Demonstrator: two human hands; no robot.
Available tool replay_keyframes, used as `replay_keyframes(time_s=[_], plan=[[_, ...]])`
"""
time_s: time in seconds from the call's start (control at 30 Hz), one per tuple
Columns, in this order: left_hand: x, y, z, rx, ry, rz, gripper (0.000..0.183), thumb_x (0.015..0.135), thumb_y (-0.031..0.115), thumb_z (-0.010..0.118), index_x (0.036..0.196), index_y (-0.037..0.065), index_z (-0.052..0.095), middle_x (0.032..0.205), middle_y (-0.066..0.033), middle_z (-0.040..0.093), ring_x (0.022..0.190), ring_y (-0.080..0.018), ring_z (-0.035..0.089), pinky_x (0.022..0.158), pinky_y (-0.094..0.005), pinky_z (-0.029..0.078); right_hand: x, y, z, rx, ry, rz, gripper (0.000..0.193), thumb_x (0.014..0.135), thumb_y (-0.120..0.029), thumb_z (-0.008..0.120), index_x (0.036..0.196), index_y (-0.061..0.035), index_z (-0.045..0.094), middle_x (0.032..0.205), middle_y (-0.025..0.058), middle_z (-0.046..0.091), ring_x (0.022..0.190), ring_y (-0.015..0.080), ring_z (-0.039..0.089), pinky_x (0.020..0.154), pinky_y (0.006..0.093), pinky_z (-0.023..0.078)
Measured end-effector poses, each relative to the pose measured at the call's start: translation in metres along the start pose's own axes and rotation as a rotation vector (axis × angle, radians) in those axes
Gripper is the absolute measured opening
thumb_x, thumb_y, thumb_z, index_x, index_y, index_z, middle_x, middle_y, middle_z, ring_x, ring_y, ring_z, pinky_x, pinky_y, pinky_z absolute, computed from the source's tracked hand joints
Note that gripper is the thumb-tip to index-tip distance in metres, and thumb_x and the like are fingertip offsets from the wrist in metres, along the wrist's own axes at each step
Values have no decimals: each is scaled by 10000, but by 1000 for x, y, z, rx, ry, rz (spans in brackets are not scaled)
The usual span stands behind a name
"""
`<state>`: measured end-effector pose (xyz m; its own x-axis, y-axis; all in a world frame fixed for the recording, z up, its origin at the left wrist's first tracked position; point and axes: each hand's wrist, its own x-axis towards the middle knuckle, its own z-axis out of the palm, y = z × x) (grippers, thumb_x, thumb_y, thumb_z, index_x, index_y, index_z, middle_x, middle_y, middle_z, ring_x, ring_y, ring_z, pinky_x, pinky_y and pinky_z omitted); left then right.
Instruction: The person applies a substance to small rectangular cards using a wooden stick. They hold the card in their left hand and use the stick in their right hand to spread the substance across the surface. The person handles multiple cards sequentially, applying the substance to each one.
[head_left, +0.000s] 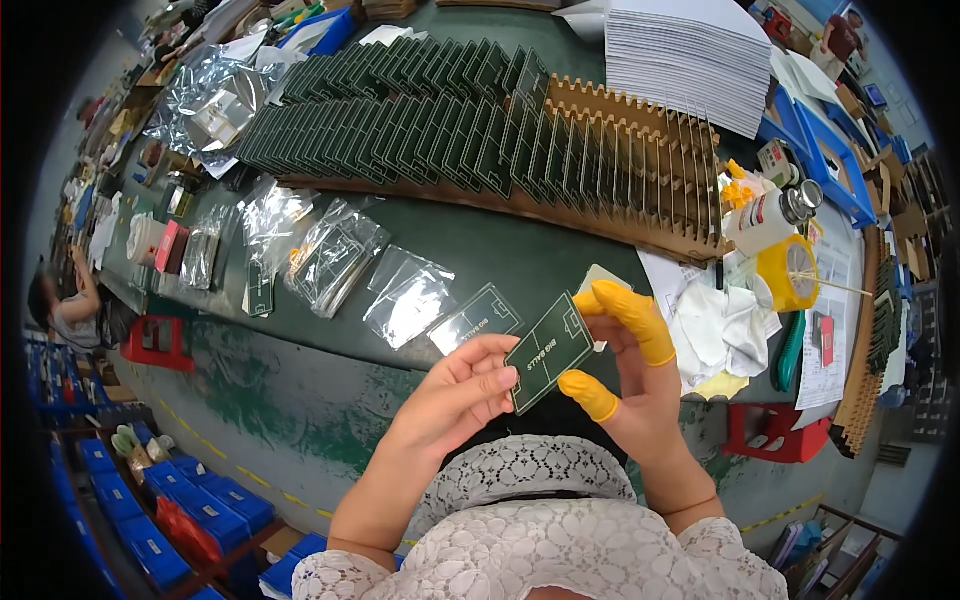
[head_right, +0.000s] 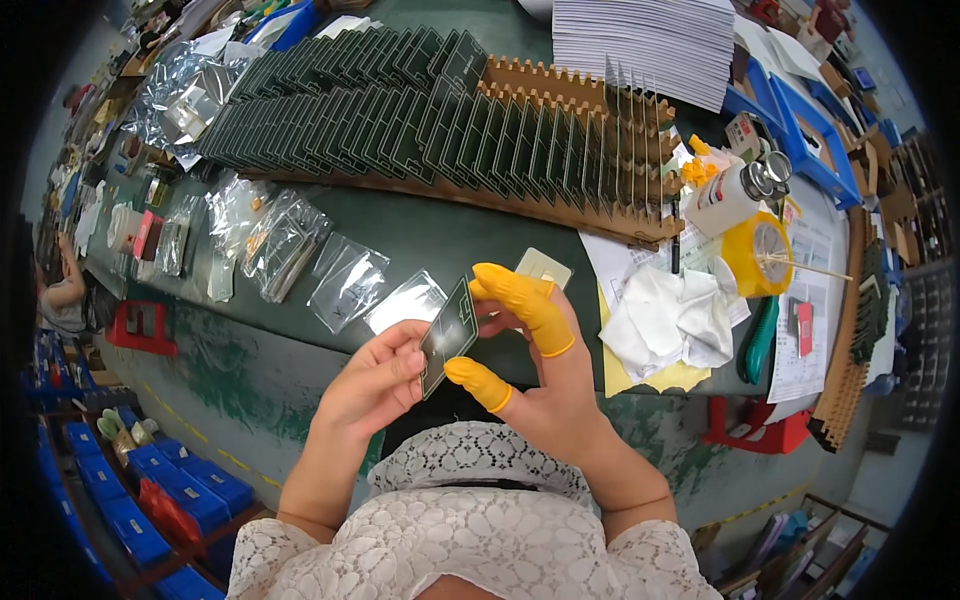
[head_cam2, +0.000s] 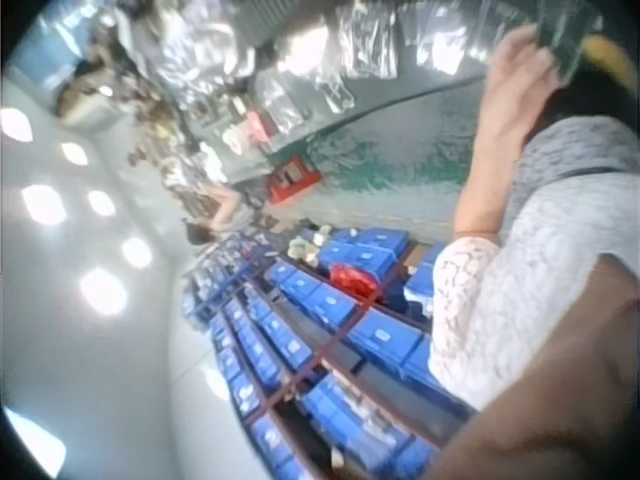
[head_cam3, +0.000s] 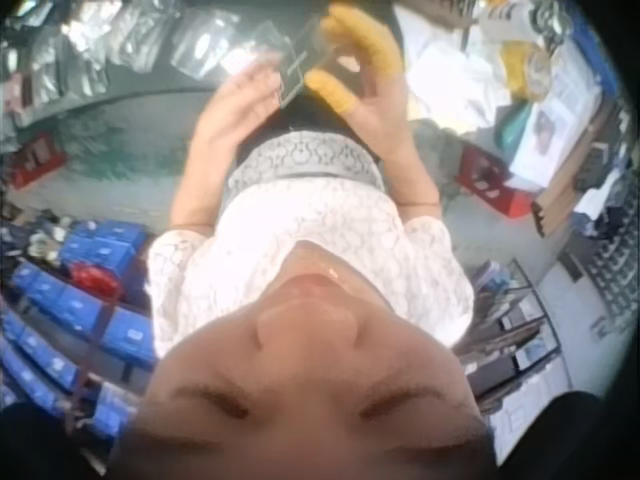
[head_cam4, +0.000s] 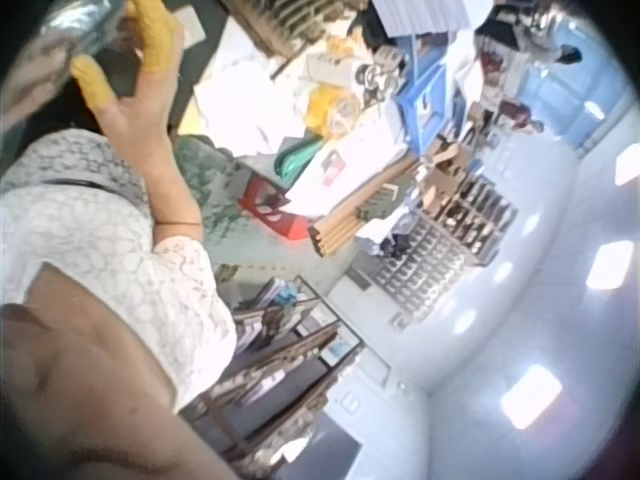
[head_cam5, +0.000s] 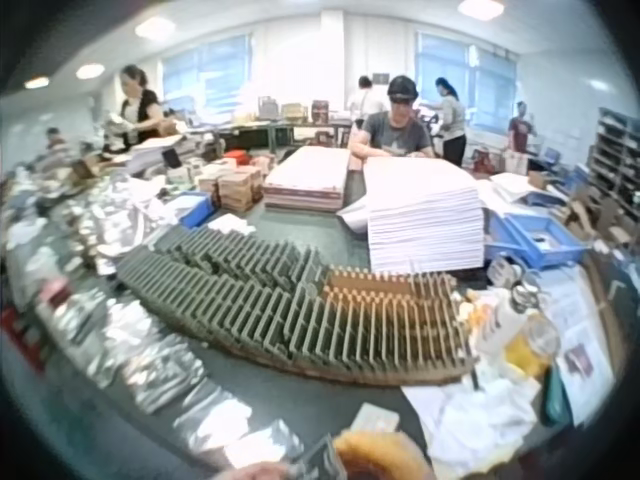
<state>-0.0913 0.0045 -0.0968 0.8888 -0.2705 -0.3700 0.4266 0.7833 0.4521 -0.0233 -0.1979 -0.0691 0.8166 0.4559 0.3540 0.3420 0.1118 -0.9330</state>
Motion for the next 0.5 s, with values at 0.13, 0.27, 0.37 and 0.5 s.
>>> replay_keyframes(time_s=[0.13, 0.27, 0.37, 0.5], plan=[[0, -11, 2, -64, 14, -69, 291, 959, 73, 639, 1237, 31, 567, 931, -18, 635, 761, -82, 590, 713, -225, 457, 7, -2, 0, -76, 63, -55, 711, 822, -61, 792, 1438, -25, 437, 1366, 125, 508, 1253, 243, 553, 1016, 384, 454], [0, -13, 8, -52, -20, -74, 255, 964, 85, 634, 1208, 50, 569, 871, -4, 606, 723, -87, 558, 719, -223, 429, 6, -2, 0, 22, 33, -47, 669, 837, -26, 762, 1422, -17, 438, 1383, 134, 512, 1270, 269, 564, 1060, 410, 428], [-1, -15, 11, -92, -16, -86, 255, 961, 80, 637, 1203, 51, 566, 877, -14, 610, 717, -89, 561, 708, -227, 430, 6, -2, 2, 66, 49, -80, 629, 856, -2, 735, 1414, -19, 444, 1381, 142, 524, 1240, 283, 591, 1060, 407, 431], [0, -18, -2, -129, -80, -18, 261, 952, 29, 639, 1202, 71, 577, 1055, -33, 675, 891, -98, 646, 768, -247, 532, 5, -5, 0, 218, 132, -3, 566, 897, 22, 685, 1408, -12, 445, 1358, 151, 547, 1206, 291, 616, 1052, 385, 441]])
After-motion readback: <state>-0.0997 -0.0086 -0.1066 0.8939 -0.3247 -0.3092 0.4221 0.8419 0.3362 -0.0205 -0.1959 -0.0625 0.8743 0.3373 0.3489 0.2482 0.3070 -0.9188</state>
